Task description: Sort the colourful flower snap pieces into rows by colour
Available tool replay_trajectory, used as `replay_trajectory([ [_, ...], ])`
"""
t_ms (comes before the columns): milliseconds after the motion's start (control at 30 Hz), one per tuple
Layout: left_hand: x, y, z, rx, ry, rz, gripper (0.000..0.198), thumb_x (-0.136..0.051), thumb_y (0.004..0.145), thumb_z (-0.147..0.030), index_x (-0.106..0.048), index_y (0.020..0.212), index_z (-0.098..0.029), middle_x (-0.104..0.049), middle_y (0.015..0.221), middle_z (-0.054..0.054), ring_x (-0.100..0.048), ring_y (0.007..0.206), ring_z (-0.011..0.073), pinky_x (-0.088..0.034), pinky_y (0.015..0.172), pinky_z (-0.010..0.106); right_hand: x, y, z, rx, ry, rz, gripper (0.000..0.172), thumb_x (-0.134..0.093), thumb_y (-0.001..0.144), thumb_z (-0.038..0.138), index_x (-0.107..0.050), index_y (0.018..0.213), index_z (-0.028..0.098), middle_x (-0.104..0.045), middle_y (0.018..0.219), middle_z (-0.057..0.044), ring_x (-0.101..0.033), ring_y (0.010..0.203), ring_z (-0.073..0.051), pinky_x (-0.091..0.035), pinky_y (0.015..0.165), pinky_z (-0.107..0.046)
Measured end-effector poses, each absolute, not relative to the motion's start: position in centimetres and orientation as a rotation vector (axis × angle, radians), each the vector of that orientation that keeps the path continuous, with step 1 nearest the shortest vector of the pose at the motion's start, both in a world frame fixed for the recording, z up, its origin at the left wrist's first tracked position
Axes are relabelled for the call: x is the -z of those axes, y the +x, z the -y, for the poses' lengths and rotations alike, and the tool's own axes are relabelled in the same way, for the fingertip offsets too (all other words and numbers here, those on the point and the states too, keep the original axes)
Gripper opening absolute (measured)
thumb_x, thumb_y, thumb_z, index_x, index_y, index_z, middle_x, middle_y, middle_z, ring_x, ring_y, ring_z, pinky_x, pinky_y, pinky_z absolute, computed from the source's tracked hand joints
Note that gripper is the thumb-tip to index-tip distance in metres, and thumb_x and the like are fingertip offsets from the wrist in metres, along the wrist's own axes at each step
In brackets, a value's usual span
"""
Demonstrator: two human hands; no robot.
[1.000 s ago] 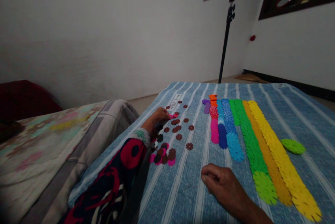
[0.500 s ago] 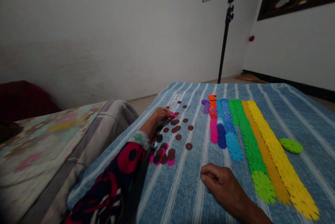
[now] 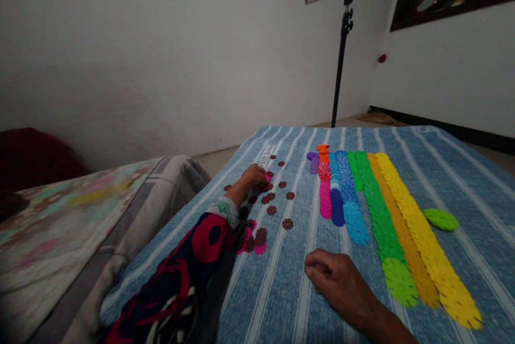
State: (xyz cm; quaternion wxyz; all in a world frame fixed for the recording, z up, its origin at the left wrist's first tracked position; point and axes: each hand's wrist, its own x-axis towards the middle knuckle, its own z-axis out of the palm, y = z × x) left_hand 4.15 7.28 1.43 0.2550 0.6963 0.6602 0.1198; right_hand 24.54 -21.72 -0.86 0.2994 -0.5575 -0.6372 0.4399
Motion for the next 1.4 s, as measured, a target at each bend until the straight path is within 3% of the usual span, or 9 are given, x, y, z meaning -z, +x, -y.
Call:
replay_trajectory([
  [233,-1.0,4.1,-6.3,-0.436,1.909,-1.873,0.032,-0.069,0.066,-0.009,-0.071,0.097,-0.014,-0.068,0.07,0.003,-0.065,0.066,0.0169,-0.047,0.053,0.02,0.8,24.6,21.8,-1.156,-1.474,1.694,0.021,-0.049,0.083,0.033,-0.062,0.077,0.018,-0.047,0.054,0.006,-0.047,0.053,-0.012,-0.036,0.054,-0.024],
  [400,-1.2,3.1,-5.2,-0.521,1.936,-1.849,0.019,-0.07,0.068,-0.013,-0.073,0.086,-0.014,-0.07,0.076,0.004,-0.064,0.07,0.0148,-0.046,0.057,0.019,0.5,24.5,21.7,-1.144,-1.469,1.711,0.021,-0.048,0.083,0.032,-0.062,0.078,0.018,-0.046,0.053,0.006,-0.047,0.052,-0.012,-0.035,0.054,-0.024],
  [800,-3.4,3.1,-2.5,-0.528,2.029,-1.664,0.004,-0.068,0.068,-0.016,-0.068,0.071,-0.013,-0.061,0.056,-0.002,-0.053,0.052,0.0097,-0.038,0.051,0.019,0.4,24.4,21.4,-1.137,-1.414,1.661,0.014,-0.05,0.08,0.023,-0.061,0.074,0.017,-0.048,0.052,0.006,-0.047,0.05,-0.01,-0.034,0.051,-0.022],
  [1100,-4.5,11.8,4.6,-0.26,2.491,-1.022,0.009,-0.063,0.073,-0.019,-0.068,0.069,-0.013,-0.053,0.057,-0.005,-0.045,0.056,0.0081,-0.03,0.052,0.019,0.8,24.5,21.1,-1.133,-1.367,1.618,0.011,-0.052,0.078,0.019,-0.062,0.075,0.016,-0.047,0.051,0.007,-0.046,0.048,-0.009,-0.034,0.049,-0.02],
  [1400,-4.0,15.7,7.2,-0.079,2.644,-1.103,0.01,-0.063,0.073,-0.016,-0.072,0.075,-0.013,-0.062,0.065,0.0,-0.052,0.063,0.0122,-0.036,0.06,0.021,0.8,24.5,21.0,-1.121,-1.341,1.606,0.01,-0.052,0.077,0.017,-0.061,0.072,0.017,-0.049,0.051,0.007,-0.047,0.048,-0.009,-0.034,0.049,-0.019],
])
